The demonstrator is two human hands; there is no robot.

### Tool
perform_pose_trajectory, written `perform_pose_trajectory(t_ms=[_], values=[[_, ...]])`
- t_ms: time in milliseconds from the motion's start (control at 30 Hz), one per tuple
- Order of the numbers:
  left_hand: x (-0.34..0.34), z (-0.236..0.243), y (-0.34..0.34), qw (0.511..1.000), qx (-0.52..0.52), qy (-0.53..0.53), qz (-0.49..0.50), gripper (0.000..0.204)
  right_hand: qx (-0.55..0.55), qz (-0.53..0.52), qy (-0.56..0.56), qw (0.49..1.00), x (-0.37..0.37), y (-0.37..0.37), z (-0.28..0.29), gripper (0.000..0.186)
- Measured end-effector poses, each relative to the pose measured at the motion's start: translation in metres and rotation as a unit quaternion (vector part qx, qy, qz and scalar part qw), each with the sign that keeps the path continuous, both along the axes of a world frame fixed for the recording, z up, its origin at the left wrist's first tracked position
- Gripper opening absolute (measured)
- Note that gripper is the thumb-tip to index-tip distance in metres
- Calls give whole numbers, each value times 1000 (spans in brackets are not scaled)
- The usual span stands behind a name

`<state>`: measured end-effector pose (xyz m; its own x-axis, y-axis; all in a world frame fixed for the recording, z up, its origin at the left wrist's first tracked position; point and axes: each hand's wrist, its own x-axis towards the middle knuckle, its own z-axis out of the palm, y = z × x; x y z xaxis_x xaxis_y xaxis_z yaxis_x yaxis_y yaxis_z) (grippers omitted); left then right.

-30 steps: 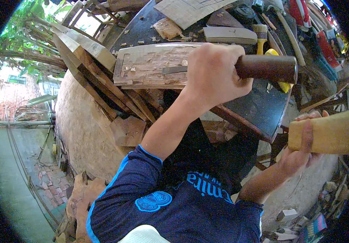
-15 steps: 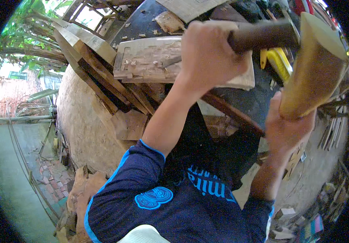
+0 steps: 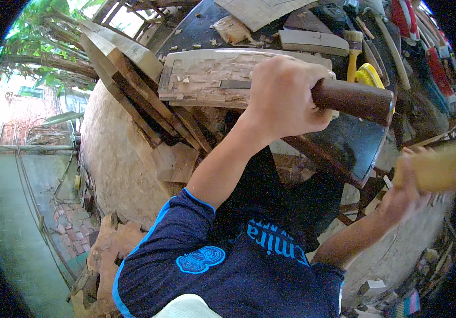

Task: The recorder uses a chisel and mallet to carve a groove into a piece of wood, then cleans it with a brush, sands it, and measures it with a tape measure.

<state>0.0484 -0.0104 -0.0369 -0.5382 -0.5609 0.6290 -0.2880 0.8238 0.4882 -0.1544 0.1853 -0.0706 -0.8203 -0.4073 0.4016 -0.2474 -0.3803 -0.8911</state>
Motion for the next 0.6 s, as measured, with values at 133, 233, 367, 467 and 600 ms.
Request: perform_pose_trajectory(t_ms=[133,233,367,467,600], values=[[0,-3,-6,1000,12,-14,1,24,171,-38,109,978,5,-16,-46,44],[-2,-3,-8,1000,8,-12,-3,24,245,-130,237,931,-21,8,-18,40],[-1,0,-3,999,17,-32,2,25,265,-289,322,862,-44,16,-13,42],[-1,-7,-7,996,20,-77,51,21,349,-228,403,815,-25,-6,-37,41],[10,-11,-14,996,-6,-81,33,22,286,-66,241,925,-6,-16,-18,35]])
